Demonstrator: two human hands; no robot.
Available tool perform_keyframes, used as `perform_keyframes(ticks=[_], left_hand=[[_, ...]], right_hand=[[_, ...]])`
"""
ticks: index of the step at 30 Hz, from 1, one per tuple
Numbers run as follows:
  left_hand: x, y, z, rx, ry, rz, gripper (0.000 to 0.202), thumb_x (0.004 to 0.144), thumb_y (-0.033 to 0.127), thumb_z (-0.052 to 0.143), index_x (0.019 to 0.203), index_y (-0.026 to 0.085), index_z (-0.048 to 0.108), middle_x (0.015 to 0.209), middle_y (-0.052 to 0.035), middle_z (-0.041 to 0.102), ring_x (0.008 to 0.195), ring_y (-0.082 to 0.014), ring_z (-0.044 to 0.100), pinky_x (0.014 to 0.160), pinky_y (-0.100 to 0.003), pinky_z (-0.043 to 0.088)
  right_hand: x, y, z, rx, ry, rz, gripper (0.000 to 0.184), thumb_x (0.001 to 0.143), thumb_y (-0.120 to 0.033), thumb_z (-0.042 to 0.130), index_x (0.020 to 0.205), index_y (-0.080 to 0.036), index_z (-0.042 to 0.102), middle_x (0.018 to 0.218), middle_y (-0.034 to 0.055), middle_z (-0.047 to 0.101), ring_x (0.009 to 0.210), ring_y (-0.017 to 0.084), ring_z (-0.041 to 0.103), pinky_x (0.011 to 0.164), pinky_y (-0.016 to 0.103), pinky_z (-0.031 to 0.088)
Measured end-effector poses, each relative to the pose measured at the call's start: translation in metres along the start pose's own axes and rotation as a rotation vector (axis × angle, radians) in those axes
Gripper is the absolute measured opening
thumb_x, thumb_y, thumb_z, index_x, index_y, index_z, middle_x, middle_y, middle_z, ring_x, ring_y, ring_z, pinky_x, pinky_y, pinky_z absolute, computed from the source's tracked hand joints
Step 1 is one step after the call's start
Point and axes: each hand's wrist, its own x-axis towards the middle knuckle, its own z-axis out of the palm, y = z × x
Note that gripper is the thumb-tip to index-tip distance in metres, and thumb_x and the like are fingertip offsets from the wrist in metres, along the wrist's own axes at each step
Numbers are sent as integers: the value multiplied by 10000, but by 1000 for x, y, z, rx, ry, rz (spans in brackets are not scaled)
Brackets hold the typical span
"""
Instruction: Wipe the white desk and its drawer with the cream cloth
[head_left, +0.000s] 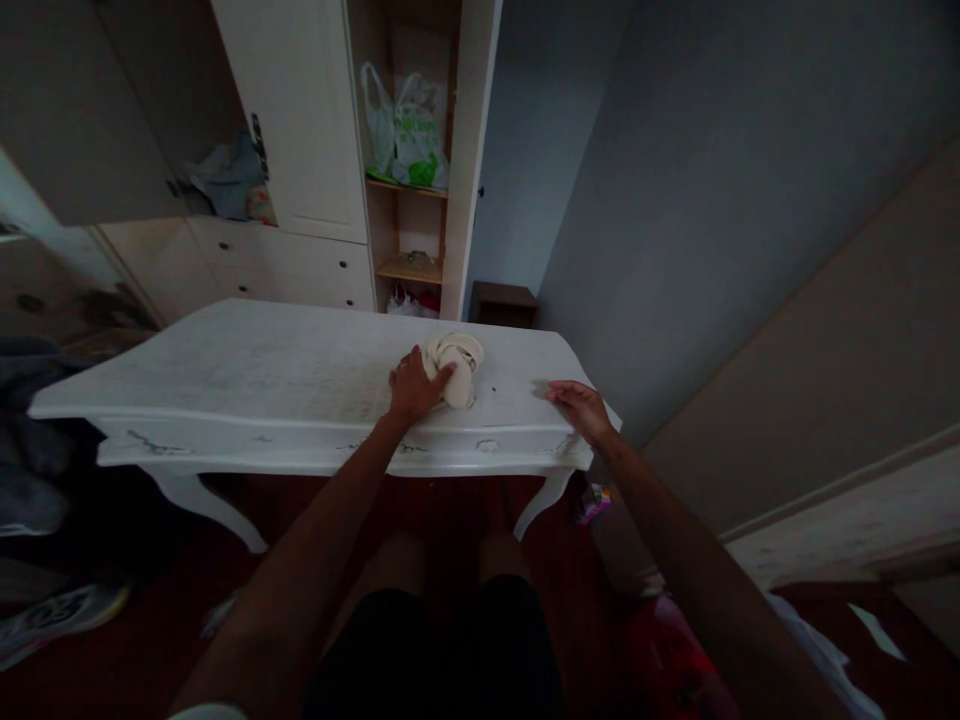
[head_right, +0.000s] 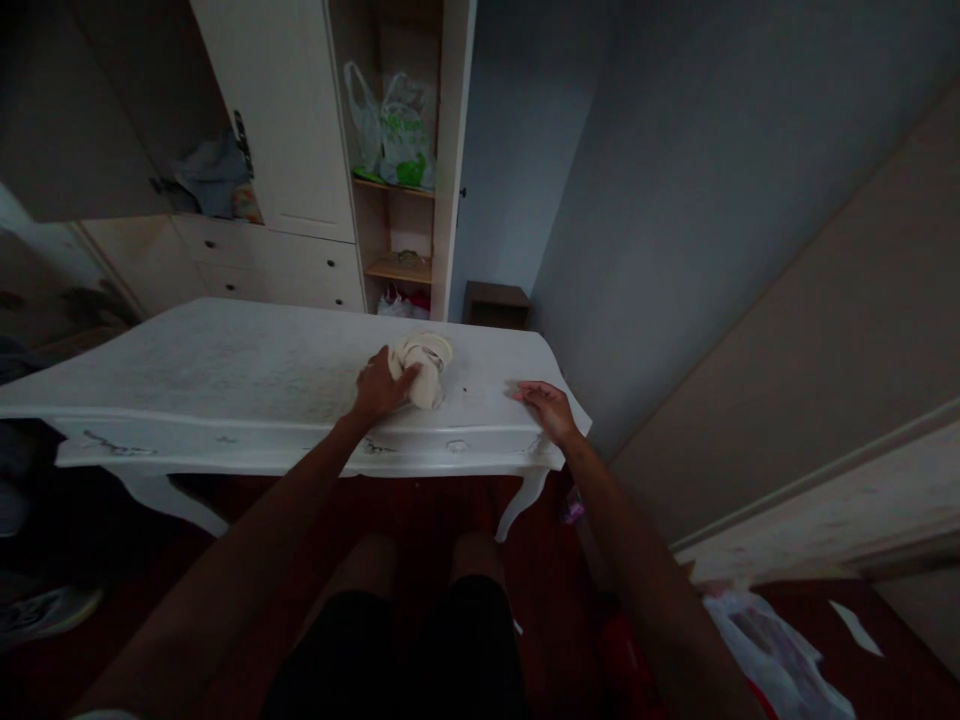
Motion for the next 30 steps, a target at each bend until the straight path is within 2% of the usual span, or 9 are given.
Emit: perform_keyframes(ticks=[4,8,10,15,21,23,25,27,30], left_hand=[[6,-11,-4,-409,144,-88,449,796,479,542,1066,123,590,1110,-169,613,1092,-276,566,985,-427,414],[5,-21,-10,-851,383,-309,201,778,336,465,832,171,567,852,-51,604,813,-152,606,742,-288,511],[2,-23,-11,-926,376,-299,153,739,301,499,803,176,559,808,-25,594,754,-127,594,675,-247,500],[-5,-18,-11,-855,230,-167,161,700,290,540,762,160,612,722,-14,602,672,-118,561,622,-226,474],[-7,-12,-16,-920,252,-208,181,692,303,536,747,147,609,697,-12,604,640,-113,559,596,-219,450],[-6,-12,-16,-927,248,-221,182,685,308,547,744,148,610,687,-9,605,621,-110,550,583,-219,443],[-6,-14,-14,-930,244,-228,181,679,311,556,738,149,612,677,-7,606,609,-110,543,574,-220,438],[-6,-16,-12,-935,239,-223,178,681,311,562,737,150,615,675,-8,607,613,-114,546,575,-223,438],[-6,-19,-9,-930,230,-216,159,697,307,562,732,159,611,681,-6,608,630,-117,553,590,-226,442]], right_hand=[[-2,1,1,-34,24,-8,357,582,-418,813,844,-193,720,766,48,715,757,205,657,909,447,474],[-3,1,3,11,69,-44,306,599,-392,802,829,-205,727,748,35,706,747,196,652,927,440,469],[-4,0,4,34,85,-47,299,592,-388,805,818,-208,729,742,32,703,740,195,648,939,446,463],[-9,-7,7,60,122,-33,283,563,-367,812,780,-208,725,732,31,695,732,196,645,944,454,463],[-46,-24,30,100,109,3,290,595,-407,817,793,-221,718,709,27,683,705,173,634,838,377,510],[-66,-45,43,111,75,-5,276,657,-420,790,848,-235,715,704,21,680,695,162,634,802,352,519],[-88,-80,55,93,25,-58,257,736,-439,736,899,-243,706,712,19,684,714,159,643,787,339,521],[-109,-126,62,56,-4,-186,213,796,-434,688,893,-245,703,715,11,684,716,149,652,765,322,523],[-133,-190,61,-39,4,-442,191,874,-425,617,922,-256,691,741,4,665,766,144,655,833,344,517]])
